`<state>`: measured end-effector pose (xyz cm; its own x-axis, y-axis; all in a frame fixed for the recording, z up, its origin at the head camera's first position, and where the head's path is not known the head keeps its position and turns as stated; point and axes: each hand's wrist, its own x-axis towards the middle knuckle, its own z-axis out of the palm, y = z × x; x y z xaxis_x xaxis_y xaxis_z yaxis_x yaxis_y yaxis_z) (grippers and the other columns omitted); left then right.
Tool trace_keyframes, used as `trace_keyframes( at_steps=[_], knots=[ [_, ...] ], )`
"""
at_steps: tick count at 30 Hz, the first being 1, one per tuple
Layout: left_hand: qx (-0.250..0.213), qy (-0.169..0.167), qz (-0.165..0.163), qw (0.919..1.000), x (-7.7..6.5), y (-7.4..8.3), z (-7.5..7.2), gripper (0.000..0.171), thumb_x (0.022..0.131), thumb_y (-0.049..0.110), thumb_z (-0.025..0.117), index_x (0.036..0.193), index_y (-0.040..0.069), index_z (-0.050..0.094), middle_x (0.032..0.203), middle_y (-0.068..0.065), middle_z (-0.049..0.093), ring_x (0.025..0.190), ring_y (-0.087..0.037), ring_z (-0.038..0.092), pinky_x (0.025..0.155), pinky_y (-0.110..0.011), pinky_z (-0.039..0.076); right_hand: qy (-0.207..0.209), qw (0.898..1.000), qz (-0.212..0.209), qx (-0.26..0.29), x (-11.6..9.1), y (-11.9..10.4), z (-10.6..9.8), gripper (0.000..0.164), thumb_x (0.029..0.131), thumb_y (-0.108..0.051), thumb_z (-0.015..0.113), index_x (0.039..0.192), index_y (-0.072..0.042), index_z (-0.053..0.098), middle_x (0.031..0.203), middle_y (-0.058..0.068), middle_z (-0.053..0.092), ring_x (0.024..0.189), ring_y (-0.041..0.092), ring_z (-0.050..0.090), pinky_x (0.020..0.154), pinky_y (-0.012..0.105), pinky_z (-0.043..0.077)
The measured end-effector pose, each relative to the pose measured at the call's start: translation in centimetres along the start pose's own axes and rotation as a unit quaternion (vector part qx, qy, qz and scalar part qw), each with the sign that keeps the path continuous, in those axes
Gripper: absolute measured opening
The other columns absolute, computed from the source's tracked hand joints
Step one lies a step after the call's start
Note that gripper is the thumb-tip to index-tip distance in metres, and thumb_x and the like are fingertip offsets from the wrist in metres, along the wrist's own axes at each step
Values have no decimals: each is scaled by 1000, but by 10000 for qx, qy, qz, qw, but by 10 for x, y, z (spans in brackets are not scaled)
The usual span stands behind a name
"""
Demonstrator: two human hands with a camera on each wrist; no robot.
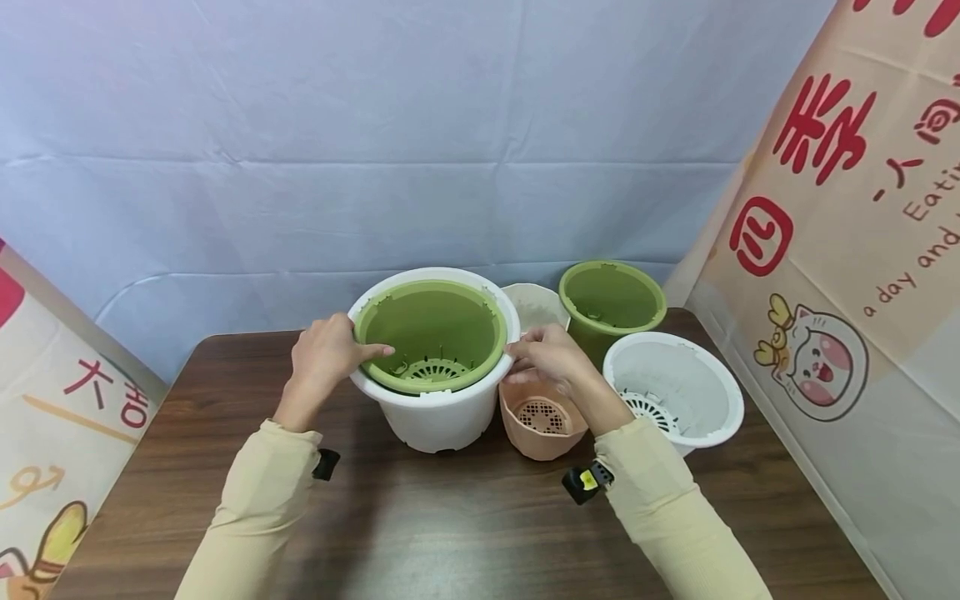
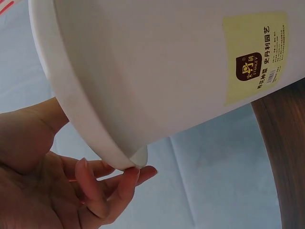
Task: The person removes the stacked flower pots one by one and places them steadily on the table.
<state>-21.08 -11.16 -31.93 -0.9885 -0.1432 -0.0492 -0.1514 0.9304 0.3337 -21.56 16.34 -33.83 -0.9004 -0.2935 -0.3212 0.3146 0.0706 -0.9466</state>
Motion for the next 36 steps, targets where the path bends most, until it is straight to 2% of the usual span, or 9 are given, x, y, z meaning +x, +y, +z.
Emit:
trace_keyframes(
  at_steps=[8, 14, 20, 28, 36],
  knots=[
    [210, 136, 93, 9996, 2, 2, 1, 59, 63, 49, 79, 92, 1, 61, 81, -14, 60, 70, -27, 57, 49, -36, 48, -20, 10000, 13, -6, -1, 0, 0, 19, 90, 3, 47, 104, 14, 39, 79, 14, 59, 71, 20, 63, 73, 32, 54],
    [223, 218, 411, 9987, 1, 3, 1, 51, 67, 38, 80, 93, -3, 65, 88, -19, 64, 80, -33, 61, 60, -39, 52, -28, 10000, 19, -31, -1, 0, 0, 21, 90, 3, 48, 105, 15, 39, 79, 15, 59, 72, 21, 64, 73, 32, 54],
    [297, 368, 656, 9967, 1, 3, 0, 41, 72, 26, 76, 94, -6, 65, 90, -21, 64, 85, -36, 60, 73, -43, 51, -48, 10000, 21, -43, 0, 0, 0, 23, 90, 3, 48, 107, 17, 39, 80, 15, 59, 72, 21, 63, 74, 32, 54],
    [289, 463, 809, 9952, 3, 1, 1, 31, 72, 21, 76, 86, -5, 67, 84, -18, 65, 80, -35, 61, 71, -44, 51, -81, 10000, 32, 3, 0, 0, 0, 25, 90, 3, 48, 108, 18, 38, 80, 15, 60, 73, 21, 64, 74, 33, 54],
    [287, 550, 892, 9941, 3, 2, 2, 33, 70, 22, 78, 85, -5, 66, 83, -18, 65, 78, -35, 61, 67, -44, 51, -77, 10000, 36, 0, 2, 1, -2, 24, 90, 3, 47, 107, 17, 38, 80, 15, 60, 73, 21, 64, 74, 33, 54]
  ],
)
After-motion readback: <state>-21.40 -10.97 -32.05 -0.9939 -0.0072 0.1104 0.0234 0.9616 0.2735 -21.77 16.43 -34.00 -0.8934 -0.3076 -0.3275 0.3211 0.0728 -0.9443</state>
